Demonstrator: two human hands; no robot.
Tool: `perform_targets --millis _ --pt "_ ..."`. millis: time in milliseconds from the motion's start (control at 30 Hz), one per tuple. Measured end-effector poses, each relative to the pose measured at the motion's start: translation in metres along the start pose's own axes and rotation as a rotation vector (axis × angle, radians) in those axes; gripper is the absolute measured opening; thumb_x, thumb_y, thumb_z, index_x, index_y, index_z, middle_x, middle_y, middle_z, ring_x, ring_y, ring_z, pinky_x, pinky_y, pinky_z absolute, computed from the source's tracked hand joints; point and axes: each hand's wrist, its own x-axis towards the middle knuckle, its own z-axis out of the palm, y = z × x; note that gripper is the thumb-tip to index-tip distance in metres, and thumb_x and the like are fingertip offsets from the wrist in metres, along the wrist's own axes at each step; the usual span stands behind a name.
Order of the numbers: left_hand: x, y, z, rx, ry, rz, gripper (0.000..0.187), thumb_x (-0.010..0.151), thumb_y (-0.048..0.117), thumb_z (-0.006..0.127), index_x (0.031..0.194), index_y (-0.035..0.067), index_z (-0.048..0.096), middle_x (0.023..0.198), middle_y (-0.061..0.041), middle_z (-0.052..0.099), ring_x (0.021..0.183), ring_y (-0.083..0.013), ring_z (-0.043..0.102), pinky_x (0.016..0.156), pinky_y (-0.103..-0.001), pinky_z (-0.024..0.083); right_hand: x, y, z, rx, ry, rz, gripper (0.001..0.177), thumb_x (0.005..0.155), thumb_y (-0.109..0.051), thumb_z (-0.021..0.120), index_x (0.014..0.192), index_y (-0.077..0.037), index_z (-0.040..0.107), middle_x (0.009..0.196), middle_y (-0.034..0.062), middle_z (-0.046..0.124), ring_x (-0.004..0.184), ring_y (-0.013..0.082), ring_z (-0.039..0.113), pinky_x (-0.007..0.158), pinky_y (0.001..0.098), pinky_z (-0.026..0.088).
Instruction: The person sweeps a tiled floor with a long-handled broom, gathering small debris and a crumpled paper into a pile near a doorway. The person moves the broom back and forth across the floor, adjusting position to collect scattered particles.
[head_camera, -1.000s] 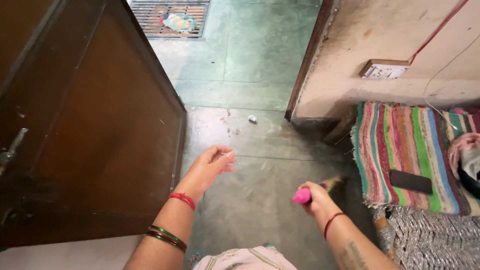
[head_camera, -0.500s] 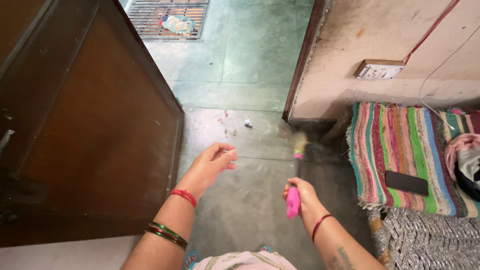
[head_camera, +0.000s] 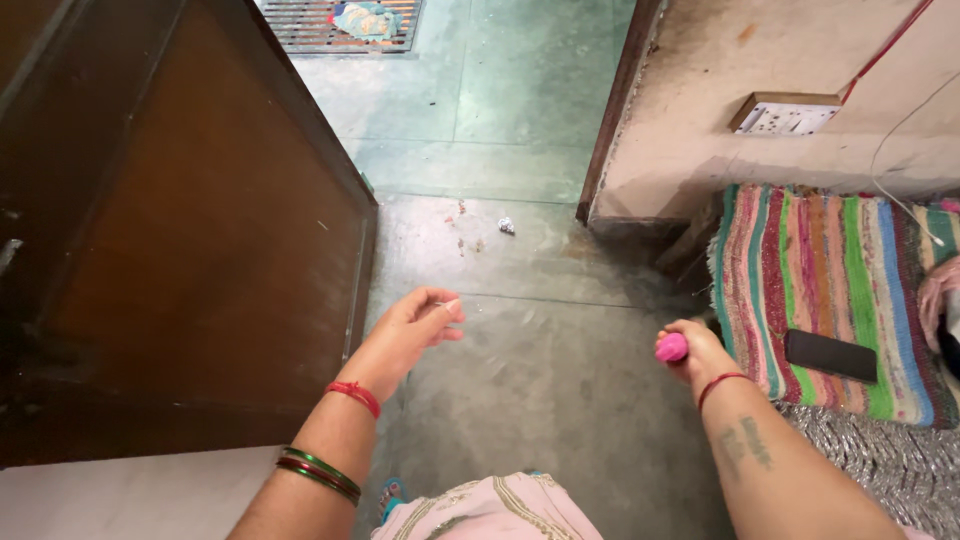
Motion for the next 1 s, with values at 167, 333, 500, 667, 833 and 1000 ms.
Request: perform_targets --millis 167,333,500,667,833,1000 --pt "0.003 0.005 0.008 0.036 0.02 -0.041 0.04 0.094 0.031 0.061 0.126 0.007 0.064 0.115 -0.005 0.072 0.104 -0.0177 0.072 0.094 -0.031 0.049 0.0 0.025 0.027 -0.27 -0.115 0.115 0.015 0.088 -0.015 0.065 0.087 -0.005 0.055 0.07 0.0095 0.06 0.056 0.0219 0.057 0.048 0.0322 0.051" --pt "0.013 0.005 0.004 -0.013 -0.035 0.002 0.039 0.095 0.031 0.06 0.125 0.005 0.063 0.114 -0.006 0.072 0.102 -0.017 0.071 0.092 -0.031 0.05 -0.032 0.07 0.039 -0.244 -0.252 0.165 0.02 0.088 -0.017 0.068 0.083 -0.001 0.057 0.068 0.0111 0.06 0.051 0.0212 0.056 0.043 0.0312 0.049" --pt "0.031 0.0 -0.006 -0.022 -0.075 0.005 0.038 0.095 0.028 0.063 0.125 0.005 0.063 0.112 -0.007 0.072 0.1 -0.0169 0.071 0.09 -0.031 0.052 -0.108 0.124 0.071 -0.141 -0.111 -0.081 0.012 0.087 -0.01 0.065 0.09 -0.007 0.054 0.071 0.0109 0.06 0.056 0.0211 0.058 0.047 0.0349 0.049" --pt "0.041 -0.009 -0.029 -0.032 -0.135 0.026 0.036 0.097 0.029 0.061 0.125 0.006 0.062 0.113 -0.006 0.072 0.099 -0.0154 0.07 0.089 -0.03 0.05 -0.096 0.143 0.073 -0.057 0.045 -0.138 0.018 0.089 -0.013 0.062 0.093 0.003 0.057 0.069 0.015 0.061 0.052 0.0264 0.058 0.046 0.0373 0.051" --pt "0.039 -0.015 -0.069 -0.023 -0.138 0.027 0.036 0.096 0.028 0.06 0.126 0.007 0.063 0.11 -0.005 0.072 0.098 -0.0163 0.071 0.087 -0.03 0.049 -0.073 0.149 0.071 -0.115 0.105 -0.091 0.011 0.085 -0.002 0.065 0.092 0.003 0.057 0.069 0.0126 0.063 0.055 0.0227 0.062 0.047 0.0357 0.052" --pt "0.039 -0.015 -0.099 -0.036 -0.159 0.017 0.036 0.097 0.028 0.061 0.125 0.006 0.063 0.109 -0.005 0.072 0.098 -0.0163 0.07 0.088 -0.03 0.05 -0.098 0.163 0.094 -0.438 -0.068 -0.02 0.011 0.085 -0.005 0.066 0.089 0.0 0.056 0.067 0.0127 0.061 0.051 0.0225 0.057 0.042 0.0358 0.049"
